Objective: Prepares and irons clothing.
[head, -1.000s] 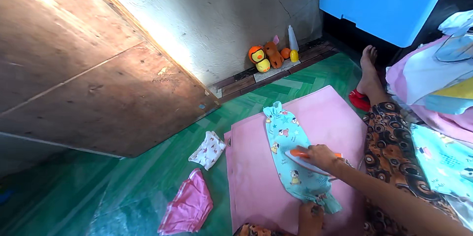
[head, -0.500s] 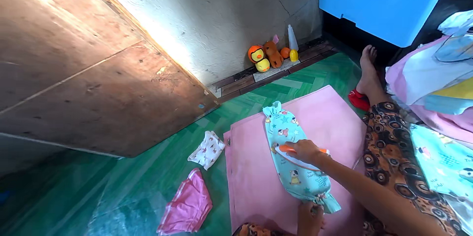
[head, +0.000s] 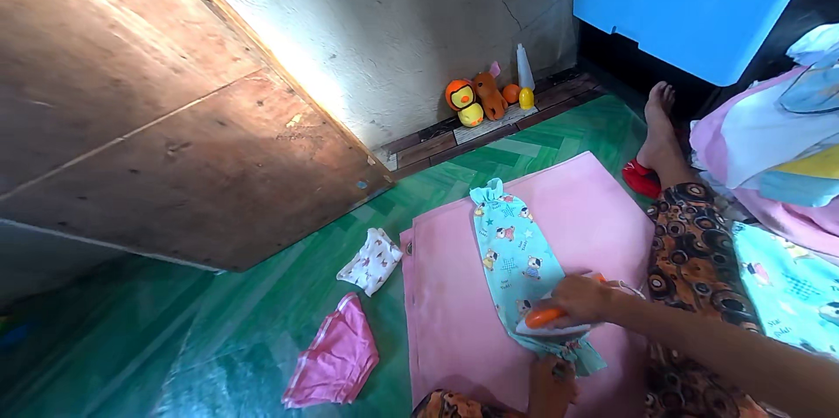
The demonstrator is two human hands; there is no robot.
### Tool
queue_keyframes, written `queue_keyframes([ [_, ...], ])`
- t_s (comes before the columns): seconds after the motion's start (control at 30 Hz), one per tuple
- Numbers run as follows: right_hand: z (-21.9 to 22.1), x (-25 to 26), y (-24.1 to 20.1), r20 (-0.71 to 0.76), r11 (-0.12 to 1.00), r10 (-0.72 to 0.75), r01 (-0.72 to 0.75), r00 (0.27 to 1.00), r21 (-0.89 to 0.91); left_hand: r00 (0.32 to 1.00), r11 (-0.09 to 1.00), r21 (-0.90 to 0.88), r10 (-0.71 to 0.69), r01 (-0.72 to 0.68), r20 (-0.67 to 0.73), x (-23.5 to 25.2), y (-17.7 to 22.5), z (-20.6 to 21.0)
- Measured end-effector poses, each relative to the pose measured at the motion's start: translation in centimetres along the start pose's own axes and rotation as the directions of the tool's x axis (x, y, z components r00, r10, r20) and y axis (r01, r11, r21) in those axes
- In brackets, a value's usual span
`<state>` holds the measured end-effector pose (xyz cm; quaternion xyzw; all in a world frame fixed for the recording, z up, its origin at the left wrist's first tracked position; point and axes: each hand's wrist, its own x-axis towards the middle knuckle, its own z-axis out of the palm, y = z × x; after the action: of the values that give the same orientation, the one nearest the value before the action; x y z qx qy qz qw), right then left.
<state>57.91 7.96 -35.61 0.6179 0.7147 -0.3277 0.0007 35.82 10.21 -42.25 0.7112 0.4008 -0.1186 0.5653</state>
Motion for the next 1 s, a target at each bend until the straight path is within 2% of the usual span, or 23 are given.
queue_keyframes([
  [0.1,0.3,-0.9,0.9,-0.025,1.0,0.018,-0.019,1.0,-0.02,1.0,1.0,-0.01,0.007,-0.007,0.007,0.1,-0.2,0.0],
  [0.3,-0.5,-0.9,1.2,-0.157,0.958,0.286,-0.277,0.945,0.077,1.0,0.999,-0.027,0.02,-0.019,0.013,0.1,-0.2,0.0],
  [0.47,-2.4,1.6,1.5,-0.236,0.882,0.468,-0.43,0.852,0.195,1.0,1.0,0.01,0.011,-0.011,0.003,0.2,-0.2,0.0],
  [0.57,-3.8,3.7,1.4,-0.227,0.798,0.592,-0.523,0.773,0.301,1.0,0.999,0.04,-0.016,0.016,0.011,0.1,0.1,-0.1],
  [0.67,-4.8,5.3,1.0,-0.217,0.747,0.649,-0.558,0.729,0.362,1.0,0.999,0.026,-0.028,0.028,0.005,0.0,0.3,-0.1],
  [0.8,-4.5,5.5,0.9,-0.189,0.76,0.627,-0.541,0.756,0.36,0.999,0.999,0.024,-0.037,0.037,0.009,0.1,0.3,0.0],
  [1.0,-1.9,3.6,-0.4,-0.173,0.896,0.419,-0.375,0.891,0.236,1.0,0.999,0.039,-0.02,0.019,0.008,0.1,0.2,0.0],
])
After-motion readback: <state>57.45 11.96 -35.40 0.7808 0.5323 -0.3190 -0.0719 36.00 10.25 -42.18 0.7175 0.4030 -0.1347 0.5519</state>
